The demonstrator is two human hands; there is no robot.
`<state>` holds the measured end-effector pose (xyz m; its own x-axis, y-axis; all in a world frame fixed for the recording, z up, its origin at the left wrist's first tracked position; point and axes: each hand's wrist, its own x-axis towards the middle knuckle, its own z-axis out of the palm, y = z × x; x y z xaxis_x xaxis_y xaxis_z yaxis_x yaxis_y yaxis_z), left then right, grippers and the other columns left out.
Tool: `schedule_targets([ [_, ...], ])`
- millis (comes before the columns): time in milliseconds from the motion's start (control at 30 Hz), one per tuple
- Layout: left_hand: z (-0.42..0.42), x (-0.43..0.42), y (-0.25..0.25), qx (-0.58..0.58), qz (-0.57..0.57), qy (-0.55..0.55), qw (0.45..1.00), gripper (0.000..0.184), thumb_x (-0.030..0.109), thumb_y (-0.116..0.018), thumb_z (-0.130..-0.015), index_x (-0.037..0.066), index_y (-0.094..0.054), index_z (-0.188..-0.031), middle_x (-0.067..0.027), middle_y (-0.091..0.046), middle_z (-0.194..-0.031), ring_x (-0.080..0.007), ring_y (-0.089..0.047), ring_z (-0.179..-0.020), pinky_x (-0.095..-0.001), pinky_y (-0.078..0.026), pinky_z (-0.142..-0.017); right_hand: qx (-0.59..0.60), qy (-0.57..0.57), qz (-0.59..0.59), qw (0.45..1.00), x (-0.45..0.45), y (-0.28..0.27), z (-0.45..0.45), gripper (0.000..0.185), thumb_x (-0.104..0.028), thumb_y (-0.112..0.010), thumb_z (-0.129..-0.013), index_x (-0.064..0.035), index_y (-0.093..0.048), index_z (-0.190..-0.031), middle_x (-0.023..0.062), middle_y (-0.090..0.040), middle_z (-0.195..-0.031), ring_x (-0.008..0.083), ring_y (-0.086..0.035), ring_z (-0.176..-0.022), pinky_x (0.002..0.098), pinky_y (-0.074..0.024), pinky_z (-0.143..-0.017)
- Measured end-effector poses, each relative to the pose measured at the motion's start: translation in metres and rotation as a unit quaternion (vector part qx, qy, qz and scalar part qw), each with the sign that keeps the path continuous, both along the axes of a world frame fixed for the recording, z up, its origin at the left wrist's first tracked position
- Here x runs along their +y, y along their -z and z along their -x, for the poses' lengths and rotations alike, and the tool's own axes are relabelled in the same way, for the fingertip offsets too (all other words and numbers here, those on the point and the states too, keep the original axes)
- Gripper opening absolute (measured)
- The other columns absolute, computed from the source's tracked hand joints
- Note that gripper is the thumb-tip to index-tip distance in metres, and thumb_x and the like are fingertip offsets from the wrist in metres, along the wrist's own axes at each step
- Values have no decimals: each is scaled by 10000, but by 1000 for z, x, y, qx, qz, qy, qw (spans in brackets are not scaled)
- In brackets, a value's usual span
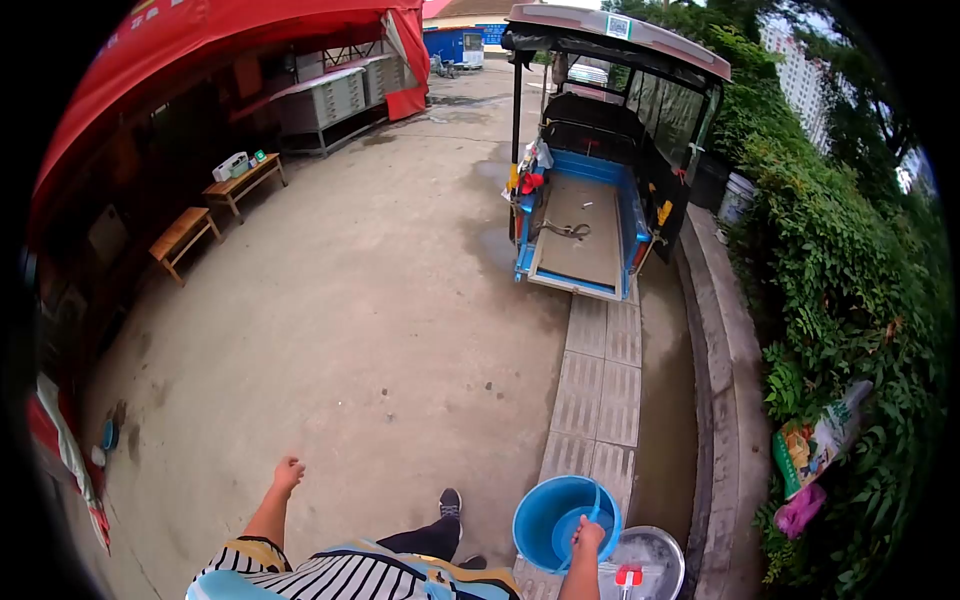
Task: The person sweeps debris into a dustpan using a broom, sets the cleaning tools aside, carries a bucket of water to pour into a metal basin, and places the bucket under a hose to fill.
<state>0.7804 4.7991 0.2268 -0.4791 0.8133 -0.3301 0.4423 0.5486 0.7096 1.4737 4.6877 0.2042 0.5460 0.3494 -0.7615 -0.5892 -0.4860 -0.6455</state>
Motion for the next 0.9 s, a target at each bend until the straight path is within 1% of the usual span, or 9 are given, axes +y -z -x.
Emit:
schedule_targets([
  [100, 137, -232, 39, 231, 330, -116, 908, 126, 106, -540, -679, 34, -642, -700, -161, -611, -694, -255, -609, -665, -349, -469, -549, -47, -5, 47, 998, -47, 28, -16, 205, -129, -587, -755, -49, -435, -642, 45, -401, -487, 162, -377, -349, 292, -273, -307],
  [133, 146, -313, 28, 448, 413, 153, 778, 163, 104, -497, -731, 61, -650, -767, -121, -626, -755, -246, -614, -706, -355, -478, -573, -81, -24, 89, 992, -62, 32, -16, 199, -131, -578, -757, -54, -448, -629, 41, -404, -487, 162, -375, -343, 298, -281, -301],
  [167, 146, -351, 10, 406, 452, 136, 782, 156, 107, -499, -733, 58, -635, -792, -124, -616, -778, -249, -609, -713, -359, -476, -576, -116, -42, 129, 984, -73, 25, -15, 196, -133, -569, -760, -58, -460, -616, 37, -408, -487, 162, -374, -336, 304, -289, -294],
  [233, 151, -390, 5, 119, 428, -234, 865, 158, 111, -503, -737, 51, -605, -841, -130, -597, -824, -257, -600, -726, -367, -474, -581, -134, -6, 189, 973, -68, -21, 18, 180, -118, -572, -751, -58, -467, -617, 38, -396, -467, 170, -384, -340, 304, -278, -296],
  [267, 149, -397, 9, -31, 338, -456, 823, 167, 114, -505, -739, 47, -590, -866, -133, -587, -846, -260, -595, -733, -371, -473, -584, -143, -5, 179, 973, -58, -24, 28, 171, -114, -573, -746, -58, -472, -620, 41, -399, -463, 173, -389, -342, 307, -277, -300],
  [367, 159, -401, 27, -166, 261, -603, 736, 215, 121, -510, -745, 37, -545, -940, -142, -558, -915, -271, -581, -754, -382, -469, -592, -235, -25, 163, 958, -35, 39, 30, 161, -107, -578, -731, -63, -474, -616, 52, -412, -456, 177, -402, -350, 313, -282, -313],
  [467, 205, -374, 56, -223, 198, -623, 723, 283, 129, -516, -751, 26, -501, -1014, -151, -528, -983, -282, -567, -774, -394, -465, -600, -273, -12, 123, 954, 13, 83, 63, 172, -132, -562, -733, -69, -457, -612, 73, -447, -468, 181, -419, -361, 313, -300, -337],
  [667, 338, -148, 2, -178, 24, -358, 916, 274, 141, -515, -747, 48, -452, -997, -89, -508, -882, -226, -545, -720, -352, -447, -601, -90, -30, 20, 995, 140, 22, 283, 201, -178, -468, -792, -85, -408, -623, 58, -398, -505, 185, -403, -390, 310, -344, -347],
  [900, 491, 18, -40, -191, -99, -267, 939, 390, 135, -555, -721, 21, -451, -1078, -91, -537, -893, -169, -555, -694, -298, -444, -538, -17, -64, 77, 995, 273, 66, 480, 61, -122, -447, -806, -68, -430, -782, 63, -417, -599, 190, -402, -459, 358, -358, -431],
])
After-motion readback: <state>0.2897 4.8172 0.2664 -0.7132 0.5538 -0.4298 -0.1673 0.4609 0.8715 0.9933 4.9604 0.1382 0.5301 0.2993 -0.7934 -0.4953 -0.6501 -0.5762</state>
